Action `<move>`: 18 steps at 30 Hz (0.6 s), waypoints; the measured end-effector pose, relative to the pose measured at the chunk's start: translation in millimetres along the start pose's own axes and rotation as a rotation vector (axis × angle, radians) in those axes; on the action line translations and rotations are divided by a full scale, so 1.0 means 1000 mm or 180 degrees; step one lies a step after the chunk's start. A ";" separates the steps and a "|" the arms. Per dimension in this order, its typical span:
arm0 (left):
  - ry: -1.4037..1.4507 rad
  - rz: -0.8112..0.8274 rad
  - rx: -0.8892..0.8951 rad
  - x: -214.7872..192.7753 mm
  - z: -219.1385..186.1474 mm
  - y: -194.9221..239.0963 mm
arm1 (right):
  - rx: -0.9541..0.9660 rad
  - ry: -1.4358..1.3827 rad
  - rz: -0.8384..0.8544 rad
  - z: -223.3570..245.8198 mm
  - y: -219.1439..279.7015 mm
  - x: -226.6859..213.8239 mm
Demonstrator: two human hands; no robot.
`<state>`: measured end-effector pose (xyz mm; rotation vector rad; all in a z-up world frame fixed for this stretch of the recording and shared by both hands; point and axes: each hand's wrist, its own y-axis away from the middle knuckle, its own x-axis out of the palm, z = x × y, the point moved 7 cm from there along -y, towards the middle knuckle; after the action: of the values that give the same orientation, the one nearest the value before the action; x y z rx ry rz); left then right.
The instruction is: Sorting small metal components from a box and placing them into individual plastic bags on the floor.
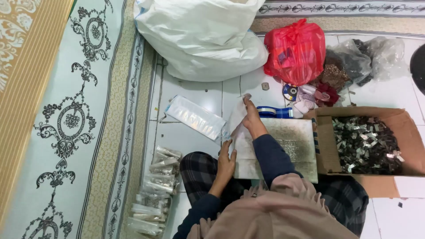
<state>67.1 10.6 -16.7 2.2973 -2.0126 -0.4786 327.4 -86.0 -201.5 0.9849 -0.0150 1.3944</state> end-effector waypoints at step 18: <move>-0.0166 0.0435 0.0122 0.081 -0.009 0.000 | 0.0175 0.0418 0.0216 0.023 0.218 -0.086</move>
<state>77.5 -69.9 -24.4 2.1705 -2.2032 -0.4998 141.0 -198.4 -111.1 0.9438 0.0887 1.5264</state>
